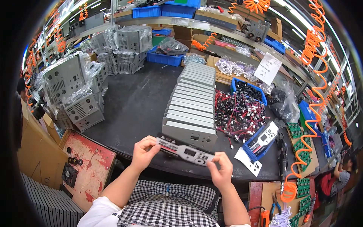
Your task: Applying graphic labels to the front panels of electronic device housings using a dispenser.
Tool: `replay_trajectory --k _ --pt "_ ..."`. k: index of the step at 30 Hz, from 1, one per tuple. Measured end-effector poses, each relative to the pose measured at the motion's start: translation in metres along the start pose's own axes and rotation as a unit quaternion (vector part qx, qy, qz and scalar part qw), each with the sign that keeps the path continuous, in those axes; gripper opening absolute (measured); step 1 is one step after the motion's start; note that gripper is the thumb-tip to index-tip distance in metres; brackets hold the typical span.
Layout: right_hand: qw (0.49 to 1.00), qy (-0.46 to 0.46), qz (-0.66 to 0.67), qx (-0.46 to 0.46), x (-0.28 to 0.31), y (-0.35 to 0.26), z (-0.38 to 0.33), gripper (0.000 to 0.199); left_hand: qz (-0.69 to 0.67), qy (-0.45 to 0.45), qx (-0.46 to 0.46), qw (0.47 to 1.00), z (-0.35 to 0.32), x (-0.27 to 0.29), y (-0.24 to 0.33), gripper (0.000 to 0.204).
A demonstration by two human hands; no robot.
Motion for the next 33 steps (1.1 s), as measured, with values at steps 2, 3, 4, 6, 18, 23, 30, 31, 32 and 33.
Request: replay_trajectory --k 2,3,4,6,18,23,30,31,32,33 --pt "0.999 0.038 -0.039 -0.005 -0.002 0.017 0.007 0.011 0.127 -0.005 -0.092 0.988 0.008 -0.004 -0.001 0.008" --pt "0.998 0.054 -0.027 -0.014 -0.006 0.025 0.009 0.011 0.189 -0.008 -0.136 0.973 0.011 -0.007 -0.001 0.009" --pt "0.997 0.07 -0.015 -0.023 -0.009 0.031 0.011 0.011 0.224 -0.009 -0.165 0.96 0.014 -0.01 0.003 0.011" --pt "0.993 0.095 0.04 -0.055 -0.016 0.038 0.015 0.009 0.208 0.008 -0.151 0.966 0.017 -0.013 0.0 0.012" --pt "0.985 0.098 0.111 -0.082 -0.027 0.053 0.026 0.012 0.182 0.023 -0.088 0.979 0.025 -0.015 -0.008 0.017" --pt "0.985 0.098 0.118 -0.08 -0.027 0.054 0.026 0.013 0.177 0.016 -0.09 0.98 0.025 -0.015 -0.007 0.018" --pt "0.987 0.119 0.075 -0.081 -0.028 0.057 0.027 0.011 0.195 0.024 -0.099 0.976 0.028 -0.018 -0.008 0.019" --pt "0.987 0.12 0.072 -0.083 -0.027 0.058 0.027 0.011 0.186 0.027 -0.101 0.977 0.028 -0.019 -0.011 0.02" --pt "0.986 0.119 0.082 -0.087 -0.027 0.056 0.029 0.011 0.186 0.028 -0.101 0.977 0.028 -0.02 -0.011 0.021" --pt "0.985 0.117 0.092 -0.09 -0.029 0.053 0.03 0.011 0.187 0.031 -0.102 0.977 0.028 -0.02 -0.01 0.021"
Point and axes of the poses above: each hand's wrist, its own z-axis towards the middle knuckle, its own x-axis out of the back of the hand, y = z × x, the point moved 2 cm from there along z, towards the middle knuckle, and after that the axes turned 12 degrees about -z, right-handed, at the moved point
